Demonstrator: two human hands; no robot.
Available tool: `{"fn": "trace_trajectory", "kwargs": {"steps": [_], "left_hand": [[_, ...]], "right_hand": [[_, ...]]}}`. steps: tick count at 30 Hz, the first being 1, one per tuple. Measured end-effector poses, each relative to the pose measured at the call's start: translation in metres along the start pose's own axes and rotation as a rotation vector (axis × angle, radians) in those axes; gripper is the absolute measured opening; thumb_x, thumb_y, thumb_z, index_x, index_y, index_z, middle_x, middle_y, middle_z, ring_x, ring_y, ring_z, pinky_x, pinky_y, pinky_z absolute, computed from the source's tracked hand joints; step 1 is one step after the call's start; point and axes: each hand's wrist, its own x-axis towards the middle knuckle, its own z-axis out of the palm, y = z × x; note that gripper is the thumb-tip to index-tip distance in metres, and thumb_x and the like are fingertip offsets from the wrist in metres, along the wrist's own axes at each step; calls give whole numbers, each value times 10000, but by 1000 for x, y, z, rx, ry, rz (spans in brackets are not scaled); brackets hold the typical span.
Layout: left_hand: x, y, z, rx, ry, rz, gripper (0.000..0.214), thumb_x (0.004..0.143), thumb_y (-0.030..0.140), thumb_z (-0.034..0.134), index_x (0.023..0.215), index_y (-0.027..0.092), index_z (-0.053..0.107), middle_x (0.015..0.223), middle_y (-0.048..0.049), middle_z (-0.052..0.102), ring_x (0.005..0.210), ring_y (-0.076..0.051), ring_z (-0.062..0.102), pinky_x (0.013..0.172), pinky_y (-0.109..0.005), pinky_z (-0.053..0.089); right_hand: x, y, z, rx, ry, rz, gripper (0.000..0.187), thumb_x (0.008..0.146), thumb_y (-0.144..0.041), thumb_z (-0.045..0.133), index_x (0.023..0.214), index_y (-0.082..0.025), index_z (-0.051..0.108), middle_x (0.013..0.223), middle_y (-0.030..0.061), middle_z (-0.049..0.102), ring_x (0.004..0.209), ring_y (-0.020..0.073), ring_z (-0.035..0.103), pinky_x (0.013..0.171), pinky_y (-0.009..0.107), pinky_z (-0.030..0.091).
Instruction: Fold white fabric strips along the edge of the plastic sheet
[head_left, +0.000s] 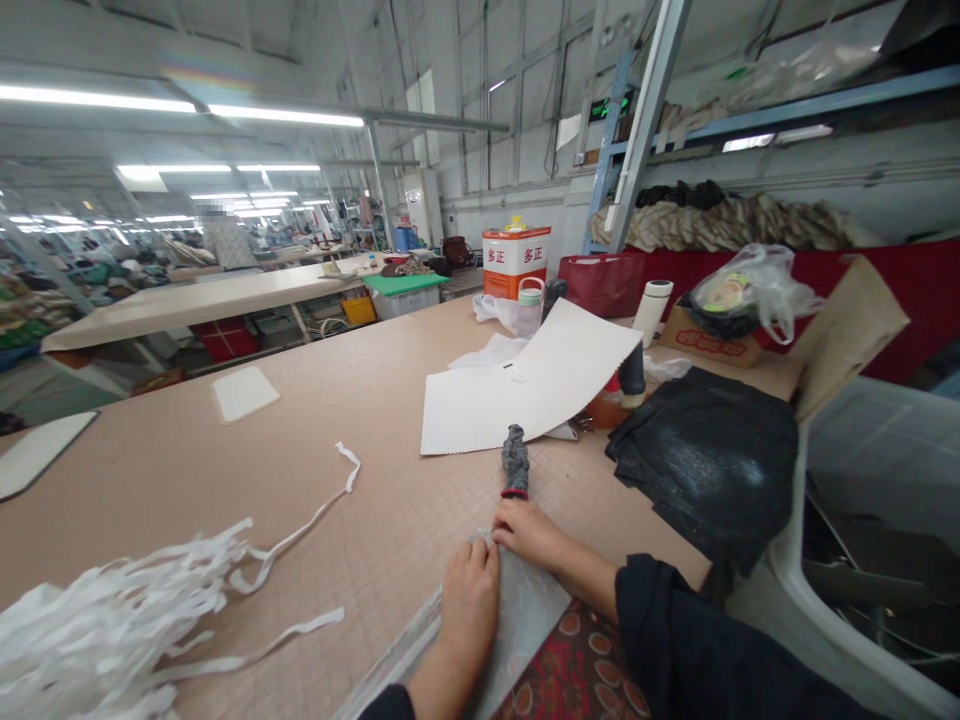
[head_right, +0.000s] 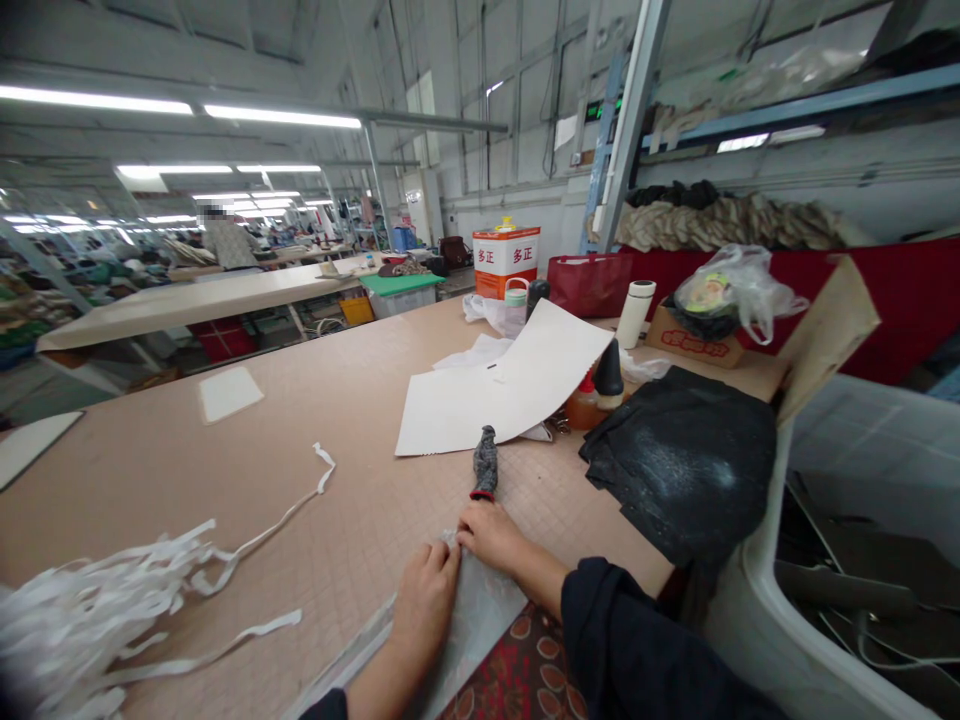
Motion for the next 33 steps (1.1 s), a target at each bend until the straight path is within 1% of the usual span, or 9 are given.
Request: {"fn": "trace_trajectory", "kwargs": {"steps": [7, 11, 16, 21, 24, 27, 29, 33], "left_hand": [[0, 1, 0, 32, 18, 12, 282, 799, 93, 500, 1077, 132, 535, 913, -52, 564, 802, -202, 515, 677, -340, 447], [1, 1, 0, 38, 25, 20, 297, 799, 84, 492, 1091, 124, 525, 909, -54, 562, 815, -204, 516, 675, -337, 449], [1, 1, 0, 27, 20, 15, 280, 799, 89, 487, 1073, 122, 536, 918, -58, 564, 816, -209, 517, 675, -344, 449], [2, 1, -2, -14, 12, -4, 285, 799, 79, 473, 1072, 133, 533, 917, -54, 562, 821, -200, 513, 696, -337, 438], [1, 0, -4, -52, 4, -39, 264, 799, 67, 462, 1029, 158, 555, 920, -47, 569, 823, -190, 517, 709, -317, 431], [0, -4, -7, -95, -5, -102, 201, 816, 85, 450, 925, 180, 590, 869, -32, 576, 807, -173, 530, 709, -287, 429], [-1, -6, -7, -123, -7, -142, 179, 831, 110, 443, 881, 187, 596, 838, -23, 574, 801, -158, 539, 708, -264, 429], [-2, -8, -8, -155, -13, -176, 179, 842, 125, 431, 880, 188, 594, 847, -20, 577, 813, -147, 545, 713, -248, 432]], "right_hand": [[1, -7, -8, -43, -43, 4, 132, 777, -225, 516, 809, -164, 629, 878, 65, 640, 831, 172, 554, 721, 258, 363], [4, -11, -8, -60, -46, 27, 122, 762, -217, 521, 806, -160, 619, 854, 75, 647, 812, 184, 565, 686, 259, 364], [6, -11, -3, -52, -9, 77, 141, 779, -184, 487, 865, -150, 594, 881, 78, 645, 789, 172, 573, 659, 247, 366], [4, -12, -1, -26, 24, 80, 103, 776, -212, 519, 843, -164, 580, 875, 59, 633, 802, 176, 562, 670, 249, 373], [2, -15, -2, -10, 57, 81, 114, 784, -147, 484, 848, -156, 578, 878, 69, 623, 799, 176, 556, 690, 263, 382], [-5, -18, -2, 18, 86, 36, 152, 798, -108, 447, 850, -159, 581, 895, 65, 612, 838, 174, 542, 734, 273, 394], [-14, -19, 1, 50, 96, -35, 183, 809, -95, 428, 872, -164, 585, 920, 58, 601, 890, 173, 526, 778, 278, 394], [-31, -17, 10, 98, 118, -171, 241, 828, -76, 383, 904, -162, 595, 923, 58, 589, 901, 178, 510, 792, 287, 406]]}}
